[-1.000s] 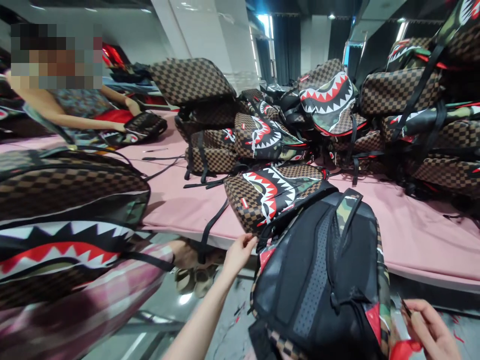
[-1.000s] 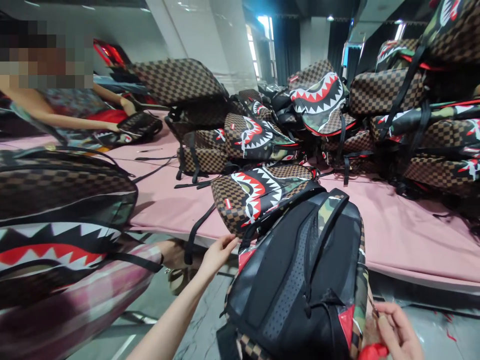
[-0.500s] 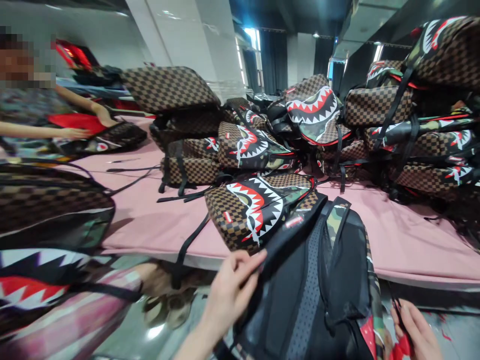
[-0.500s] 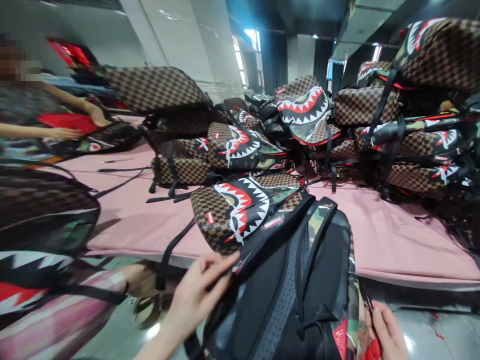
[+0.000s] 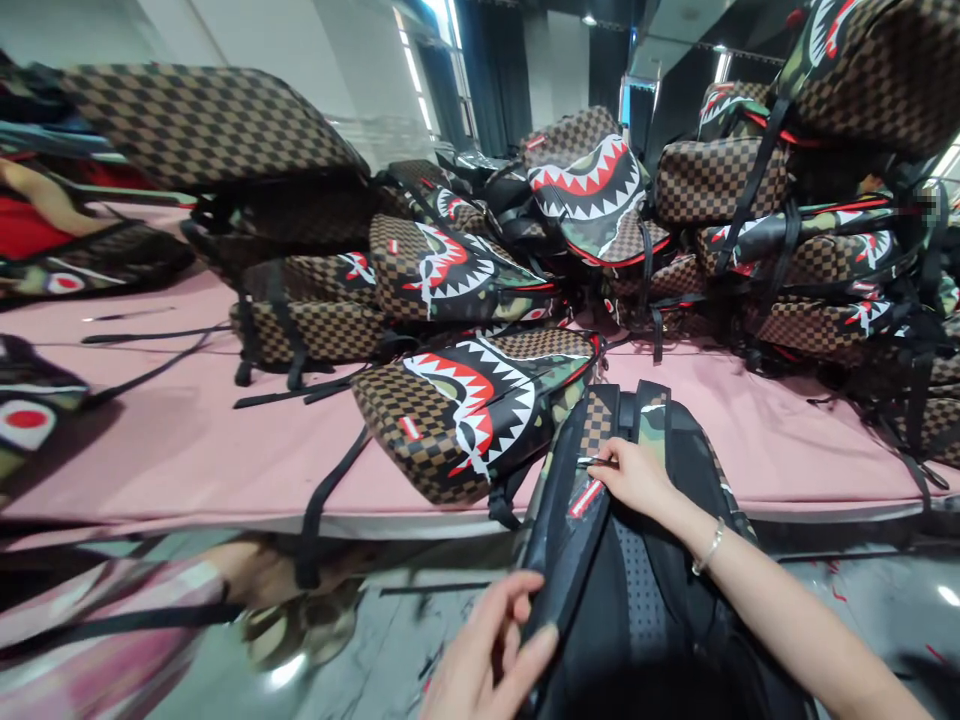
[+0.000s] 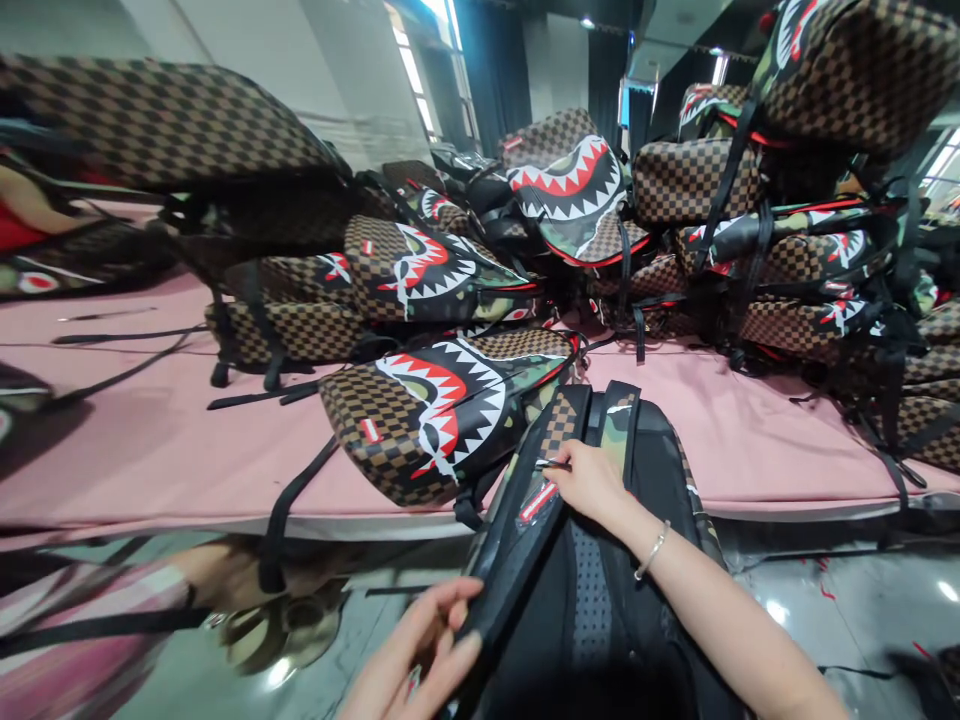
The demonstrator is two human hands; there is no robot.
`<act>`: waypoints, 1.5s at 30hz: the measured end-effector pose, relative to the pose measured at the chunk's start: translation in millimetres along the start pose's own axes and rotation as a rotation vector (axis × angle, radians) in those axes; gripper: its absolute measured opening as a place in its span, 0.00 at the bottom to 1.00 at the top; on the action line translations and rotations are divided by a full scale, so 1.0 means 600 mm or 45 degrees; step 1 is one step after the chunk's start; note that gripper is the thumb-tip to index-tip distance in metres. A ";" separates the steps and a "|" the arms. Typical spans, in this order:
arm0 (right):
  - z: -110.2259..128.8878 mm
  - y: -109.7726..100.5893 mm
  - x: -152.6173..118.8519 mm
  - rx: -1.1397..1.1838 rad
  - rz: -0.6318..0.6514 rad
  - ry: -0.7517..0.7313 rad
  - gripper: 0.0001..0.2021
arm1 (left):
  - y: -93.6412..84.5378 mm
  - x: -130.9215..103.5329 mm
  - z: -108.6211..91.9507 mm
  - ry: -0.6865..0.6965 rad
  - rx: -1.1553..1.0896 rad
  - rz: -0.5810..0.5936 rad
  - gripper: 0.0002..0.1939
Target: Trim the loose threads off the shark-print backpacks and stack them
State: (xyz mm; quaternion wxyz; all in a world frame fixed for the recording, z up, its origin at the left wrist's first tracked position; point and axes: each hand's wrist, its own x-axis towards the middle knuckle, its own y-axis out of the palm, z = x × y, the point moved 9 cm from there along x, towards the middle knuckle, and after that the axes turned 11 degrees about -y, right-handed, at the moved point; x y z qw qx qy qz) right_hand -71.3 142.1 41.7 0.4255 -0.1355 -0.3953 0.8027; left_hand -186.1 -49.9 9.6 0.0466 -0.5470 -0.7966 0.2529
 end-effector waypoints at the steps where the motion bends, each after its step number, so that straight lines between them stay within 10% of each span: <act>1: -0.003 0.011 0.007 -0.014 0.025 -0.017 0.04 | -0.003 0.020 0.005 -0.120 -0.103 0.041 0.20; 9: -0.016 0.011 0.024 0.345 -0.029 -0.181 0.11 | 0.066 0.132 -0.031 -0.341 -0.744 0.566 0.31; 16: 0.034 -0.041 0.006 -0.252 -0.065 -0.529 0.10 | 0.071 0.142 0.009 -0.414 -1.040 0.613 0.37; 26: 0.066 -0.020 0.024 -0.385 0.196 -1.168 0.10 | 0.057 0.142 0.000 -0.279 -1.048 0.765 0.28; 45: 0.087 0.015 0.019 -0.421 0.260 -1.397 0.09 | 0.054 0.143 -0.003 -0.151 -0.965 0.825 0.21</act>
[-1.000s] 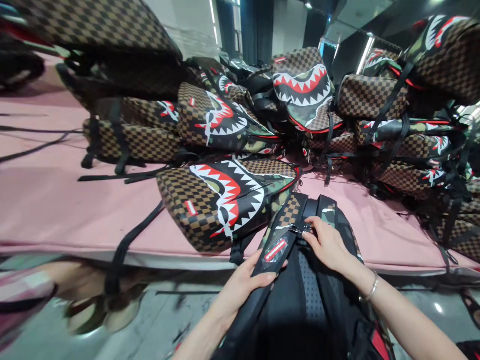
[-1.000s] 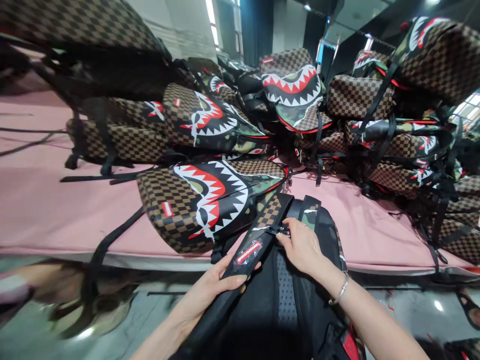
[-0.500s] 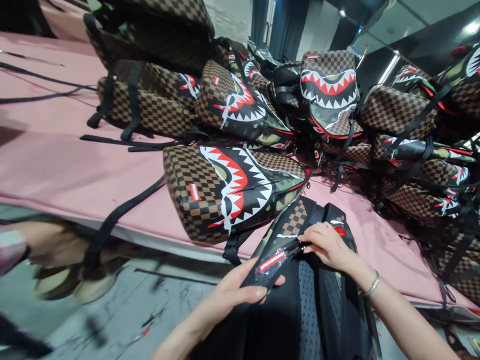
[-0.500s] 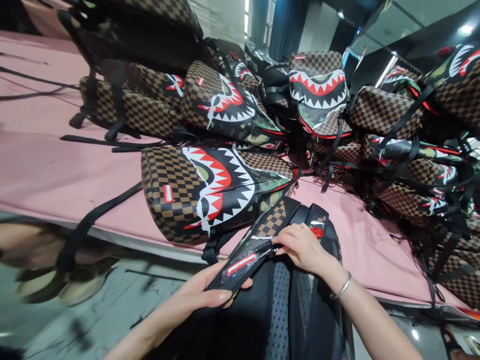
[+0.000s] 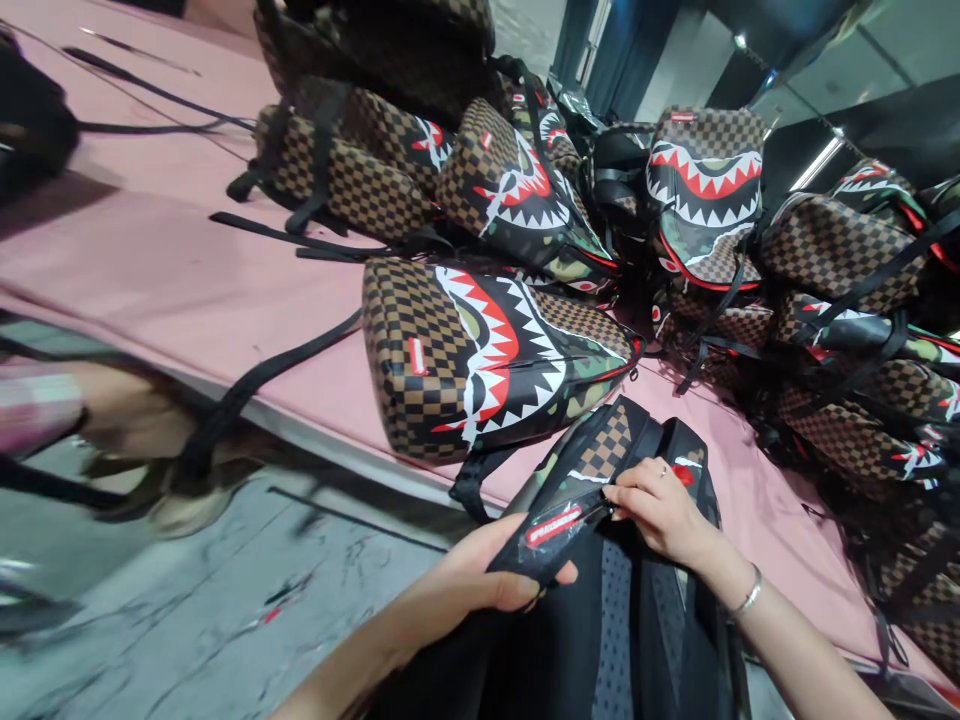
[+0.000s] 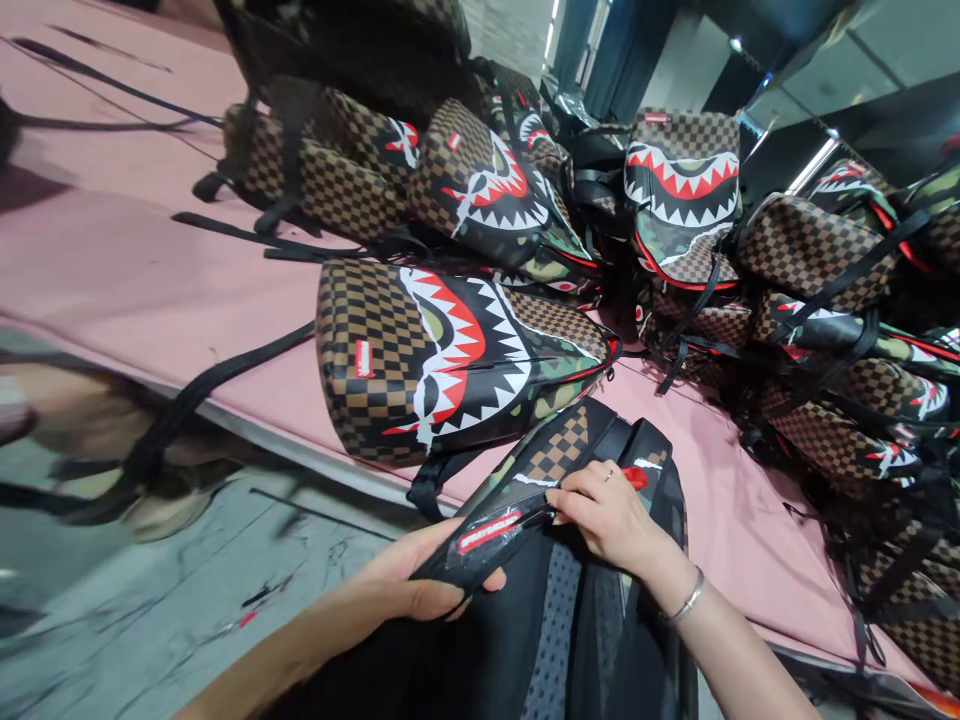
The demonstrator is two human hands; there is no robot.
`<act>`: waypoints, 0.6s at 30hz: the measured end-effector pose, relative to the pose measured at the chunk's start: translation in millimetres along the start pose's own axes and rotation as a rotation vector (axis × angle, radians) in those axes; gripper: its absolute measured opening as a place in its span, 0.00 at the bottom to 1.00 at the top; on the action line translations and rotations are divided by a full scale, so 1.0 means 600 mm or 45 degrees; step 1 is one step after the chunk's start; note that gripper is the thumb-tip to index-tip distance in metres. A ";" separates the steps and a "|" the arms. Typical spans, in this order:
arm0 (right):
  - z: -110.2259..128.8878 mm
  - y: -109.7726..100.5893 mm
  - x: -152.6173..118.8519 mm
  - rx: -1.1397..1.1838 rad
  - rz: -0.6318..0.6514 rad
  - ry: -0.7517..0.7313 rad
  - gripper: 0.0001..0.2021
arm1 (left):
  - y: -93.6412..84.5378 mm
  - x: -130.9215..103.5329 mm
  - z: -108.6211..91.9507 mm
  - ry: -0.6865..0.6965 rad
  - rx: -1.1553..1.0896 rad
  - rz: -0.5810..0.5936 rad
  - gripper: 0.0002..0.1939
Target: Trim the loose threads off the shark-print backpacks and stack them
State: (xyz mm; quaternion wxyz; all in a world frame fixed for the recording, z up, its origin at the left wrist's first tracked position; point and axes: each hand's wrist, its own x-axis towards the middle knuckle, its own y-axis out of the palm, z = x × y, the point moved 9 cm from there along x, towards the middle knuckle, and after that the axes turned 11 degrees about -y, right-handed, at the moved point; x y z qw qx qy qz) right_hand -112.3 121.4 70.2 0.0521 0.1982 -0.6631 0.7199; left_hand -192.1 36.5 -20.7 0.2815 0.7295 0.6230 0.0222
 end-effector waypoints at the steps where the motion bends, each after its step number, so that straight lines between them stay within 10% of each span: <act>1: 0.000 0.001 -0.001 -0.014 -0.002 0.000 0.10 | 0.000 0.000 0.001 0.000 -0.010 0.003 0.21; 18: 0.032 0.013 0.034 0.042 0.120 -0.078 0.08 | 0.005 0.007 0.001 0.081 -0.039 0.037 0.24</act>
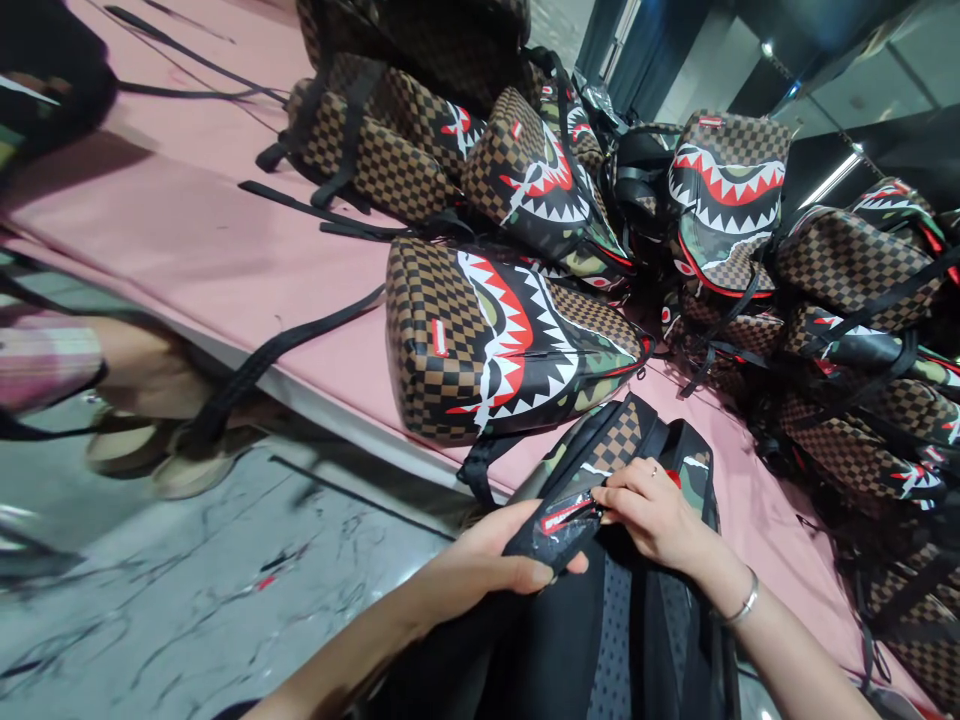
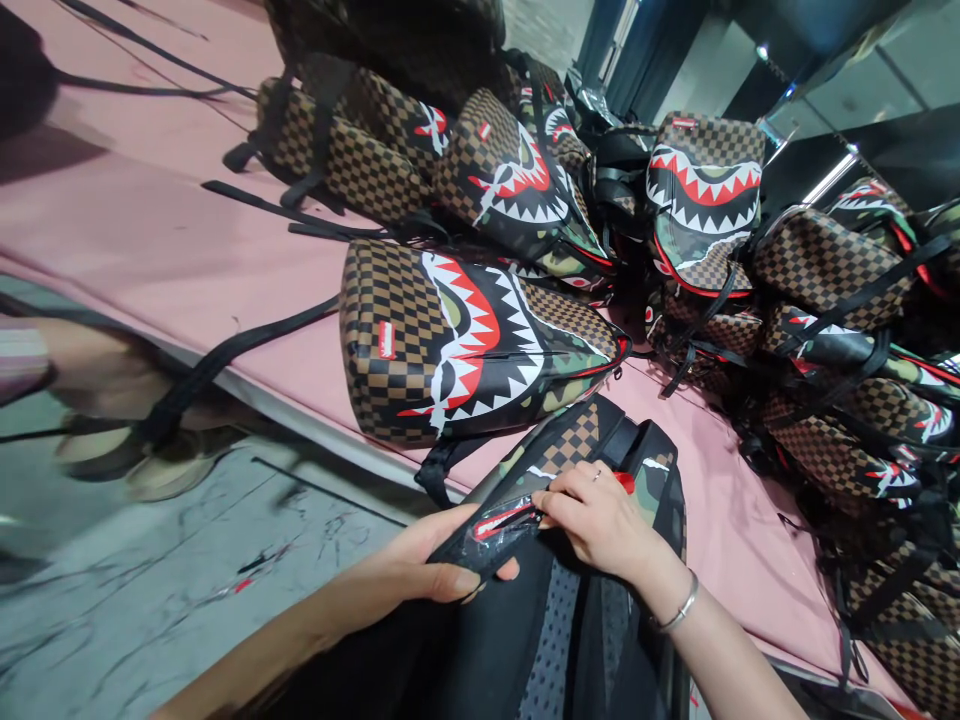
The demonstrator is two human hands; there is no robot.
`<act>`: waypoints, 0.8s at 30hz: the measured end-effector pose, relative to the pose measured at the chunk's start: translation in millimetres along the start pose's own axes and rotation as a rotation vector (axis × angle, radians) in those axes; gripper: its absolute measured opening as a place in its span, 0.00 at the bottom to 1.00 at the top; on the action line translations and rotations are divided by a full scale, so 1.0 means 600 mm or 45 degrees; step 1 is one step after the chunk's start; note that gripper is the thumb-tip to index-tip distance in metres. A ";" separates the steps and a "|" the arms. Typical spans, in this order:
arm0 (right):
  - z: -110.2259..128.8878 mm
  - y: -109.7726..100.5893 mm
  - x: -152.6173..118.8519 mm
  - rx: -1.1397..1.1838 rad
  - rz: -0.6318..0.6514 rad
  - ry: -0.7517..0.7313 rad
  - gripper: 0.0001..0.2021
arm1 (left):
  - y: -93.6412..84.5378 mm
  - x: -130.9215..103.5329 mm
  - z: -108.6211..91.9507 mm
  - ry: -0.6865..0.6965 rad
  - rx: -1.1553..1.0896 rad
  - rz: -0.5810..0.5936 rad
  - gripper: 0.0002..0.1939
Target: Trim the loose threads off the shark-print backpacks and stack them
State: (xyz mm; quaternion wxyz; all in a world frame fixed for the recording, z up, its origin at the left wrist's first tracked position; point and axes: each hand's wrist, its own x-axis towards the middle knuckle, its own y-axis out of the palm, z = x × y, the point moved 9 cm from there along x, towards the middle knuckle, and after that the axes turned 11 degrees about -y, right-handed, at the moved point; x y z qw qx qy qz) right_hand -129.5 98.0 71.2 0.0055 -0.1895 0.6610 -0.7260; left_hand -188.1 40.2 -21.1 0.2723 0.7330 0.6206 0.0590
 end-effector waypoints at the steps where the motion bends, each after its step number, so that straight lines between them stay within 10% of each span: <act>1: 0.003 0.001 0.002 0.003 0.014 -0.004 0.08 | 0.001 -0.001 -0.002 0.010 0.008 -0.005 0.23; 12: 0.018 0.005 0.017 0.068 0.009 0.045 0.09 | 0.010 -0.005 -0.014 0.034 -0.021 -0.033 0.21; 24: -0.031 0.031 -0.079 1.337 -1.009 0.900 0.10 | 0.003 -0.001 -0.007 0.066 -0.075 -0.051 0.23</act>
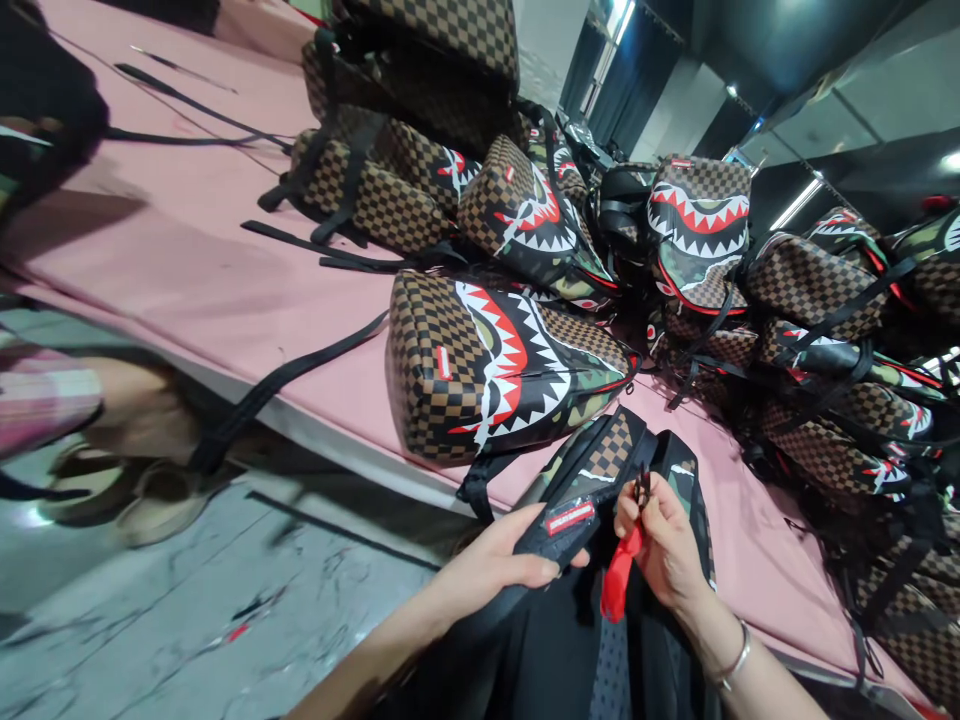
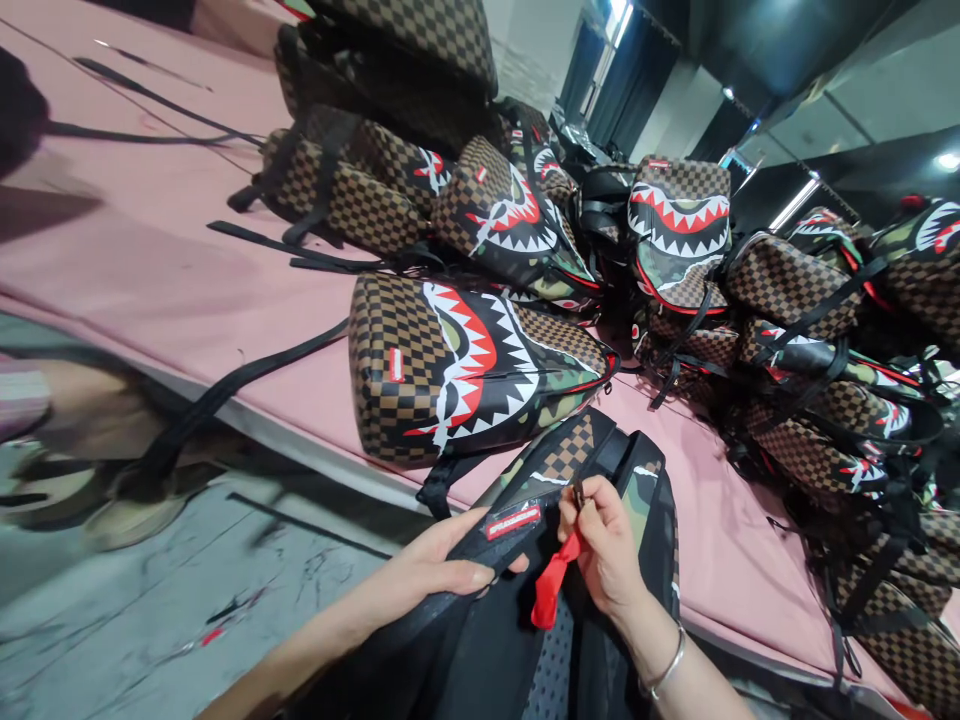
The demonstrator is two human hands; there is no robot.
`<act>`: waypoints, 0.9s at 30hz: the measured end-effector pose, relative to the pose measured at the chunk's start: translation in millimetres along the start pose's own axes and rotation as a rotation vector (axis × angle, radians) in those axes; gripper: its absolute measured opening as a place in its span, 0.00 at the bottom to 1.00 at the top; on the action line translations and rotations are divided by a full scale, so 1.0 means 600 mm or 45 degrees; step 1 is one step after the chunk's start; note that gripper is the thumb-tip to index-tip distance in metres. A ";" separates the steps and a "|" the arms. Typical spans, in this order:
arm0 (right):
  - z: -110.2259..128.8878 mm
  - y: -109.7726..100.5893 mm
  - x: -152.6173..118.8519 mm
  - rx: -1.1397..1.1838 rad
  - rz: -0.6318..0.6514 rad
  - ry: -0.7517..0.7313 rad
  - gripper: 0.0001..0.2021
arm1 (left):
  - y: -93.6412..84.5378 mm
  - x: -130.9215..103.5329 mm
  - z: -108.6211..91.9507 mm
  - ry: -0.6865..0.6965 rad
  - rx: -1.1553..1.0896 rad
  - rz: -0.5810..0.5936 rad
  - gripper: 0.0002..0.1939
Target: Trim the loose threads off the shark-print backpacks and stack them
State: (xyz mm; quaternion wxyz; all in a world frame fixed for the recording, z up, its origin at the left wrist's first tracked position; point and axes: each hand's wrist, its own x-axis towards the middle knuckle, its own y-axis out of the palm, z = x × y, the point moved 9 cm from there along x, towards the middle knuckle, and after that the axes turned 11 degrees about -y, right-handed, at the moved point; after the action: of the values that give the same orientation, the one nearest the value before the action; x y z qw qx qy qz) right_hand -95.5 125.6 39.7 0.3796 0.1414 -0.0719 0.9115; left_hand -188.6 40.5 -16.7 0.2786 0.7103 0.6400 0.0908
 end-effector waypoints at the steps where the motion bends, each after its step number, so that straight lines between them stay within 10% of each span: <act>1: 0.005 -0.002 0.000 -0.035 -0.010 -0.007 0.10 | -0.001 0.002 0.002 -0.002 -0.009 0.003 0.23; 13: 0.042 0.047 -0.002 -1.077 0.346 -0.430 0.09 | -0.011 0.017 0.015 0.083 0.045 -0.024 0.24; 22: 0.039 -0.120 0.006 -1.584 -0.357 -0.076 0.10 | -0.002 0.009 0.012 0.017 0.113 -0.052 0.27; 27: 0.045 -0.142 -0.001 -1.431 -0.251 0.078 0.11 | -0.003 0.014 0.015 0.005 0.137 -0.050 0.27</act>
State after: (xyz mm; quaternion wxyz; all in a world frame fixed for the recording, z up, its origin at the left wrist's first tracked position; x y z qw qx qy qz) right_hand -29.0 178.4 67.1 0.4816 -0.1027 -0.5209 0.6972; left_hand -184.6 45.9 -26.8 0.2406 0.7115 0.6581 0.0522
